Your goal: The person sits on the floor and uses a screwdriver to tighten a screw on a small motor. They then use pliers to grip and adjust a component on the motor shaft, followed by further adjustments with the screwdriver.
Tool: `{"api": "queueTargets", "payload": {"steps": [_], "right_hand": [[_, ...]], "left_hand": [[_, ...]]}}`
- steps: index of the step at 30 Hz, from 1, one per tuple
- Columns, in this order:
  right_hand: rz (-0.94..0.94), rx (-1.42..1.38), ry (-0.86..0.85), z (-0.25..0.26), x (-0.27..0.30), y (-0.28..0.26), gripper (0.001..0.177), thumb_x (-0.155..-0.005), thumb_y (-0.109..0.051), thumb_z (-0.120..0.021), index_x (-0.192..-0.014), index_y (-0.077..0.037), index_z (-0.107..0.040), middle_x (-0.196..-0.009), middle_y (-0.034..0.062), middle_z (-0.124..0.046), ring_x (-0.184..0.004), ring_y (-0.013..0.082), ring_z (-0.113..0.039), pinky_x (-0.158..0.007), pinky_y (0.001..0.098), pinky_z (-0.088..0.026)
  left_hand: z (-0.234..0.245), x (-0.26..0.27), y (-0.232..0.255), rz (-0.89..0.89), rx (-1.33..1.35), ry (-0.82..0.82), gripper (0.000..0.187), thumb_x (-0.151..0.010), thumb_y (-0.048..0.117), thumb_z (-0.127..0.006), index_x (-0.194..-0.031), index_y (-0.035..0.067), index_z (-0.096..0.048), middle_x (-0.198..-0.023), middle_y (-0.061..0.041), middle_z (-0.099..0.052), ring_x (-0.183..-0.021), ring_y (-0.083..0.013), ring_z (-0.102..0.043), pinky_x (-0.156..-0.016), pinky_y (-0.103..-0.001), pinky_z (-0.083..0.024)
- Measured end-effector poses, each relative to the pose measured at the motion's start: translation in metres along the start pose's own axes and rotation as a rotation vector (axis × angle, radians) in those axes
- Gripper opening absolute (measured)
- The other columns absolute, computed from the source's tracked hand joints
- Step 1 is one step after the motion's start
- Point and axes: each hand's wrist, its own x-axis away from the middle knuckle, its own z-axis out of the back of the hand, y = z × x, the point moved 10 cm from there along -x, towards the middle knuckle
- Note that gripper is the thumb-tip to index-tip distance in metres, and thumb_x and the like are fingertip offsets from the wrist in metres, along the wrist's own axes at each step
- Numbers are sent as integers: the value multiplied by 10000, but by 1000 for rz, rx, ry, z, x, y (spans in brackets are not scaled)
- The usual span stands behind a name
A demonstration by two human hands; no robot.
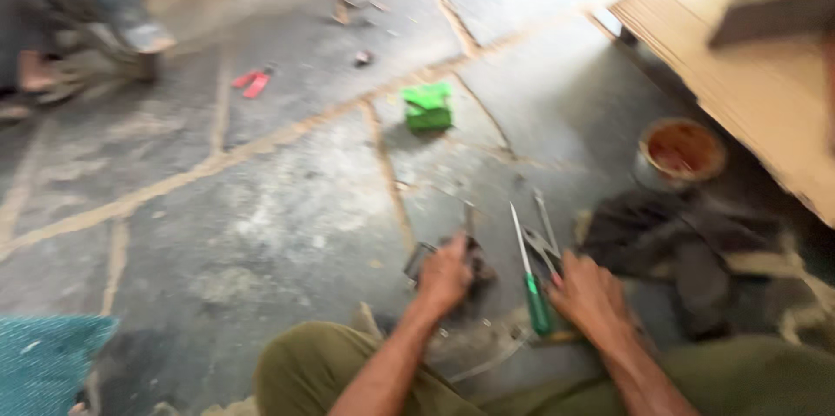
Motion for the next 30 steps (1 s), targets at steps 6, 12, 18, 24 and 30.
{"api": "queueTargets", "payload": {"steps": [6,12,18,24,30], "right_hand": [[254,-609,291,27,0,-31,575,-891,-389,-695,-1330,-32,-593,-1000,154,-733,-909,288,-726,-762,417,-564],[231,-893,228,29,12,-53,289,-934,-242,-715,-1087,3,-697,-785,65,-705,-718,98,-611,-653,312,-516],[264,-975,178,42,20,-65,202,-929,-188,-708,-961,12,-693,-742,30,-711,-684,59,-629,-612,285,-518],[243,-790,184,44,19,-66,238,-891,-206,-745,-959,19,-711,-718,94,-717,-638,124,-620,-589,329,-516],[185,-518,98,28,-11,-24,344,-757,-303,-861,-977,-49,-788,-761,148,-775,-657,205,-753,-667,367,-575]], "left_hand": [[-7,26,35,-164,219,-94,246,-969,316,-667,-1089,102,-649,-945,-189,-738,-923,-441,-681,-763,-573,-521],[-12,35,58,-376,160,-135,331,-912,277,-708,-1173,97,-613,-1036,-200,-703,-1005,-446,-657,-810,-556,-515],[-20,53,64,-418,88,-362,638,-634,355,-898,-1117,56,-606,-1115,-195,-625,-1074,-436,-605,-874,-521,-502],[-32,49,61,-364,122,-424,507,-692,370,-882,-1017,44,-669,-1027,-212,-681,-973,-433,-664,-824,-515,-548],[-23,38,58,-476,141,-243,321,-750,304,-780,-960,64,-747,-928,-195,-728,-913,-415,-705,-786,-494,-581]]}}
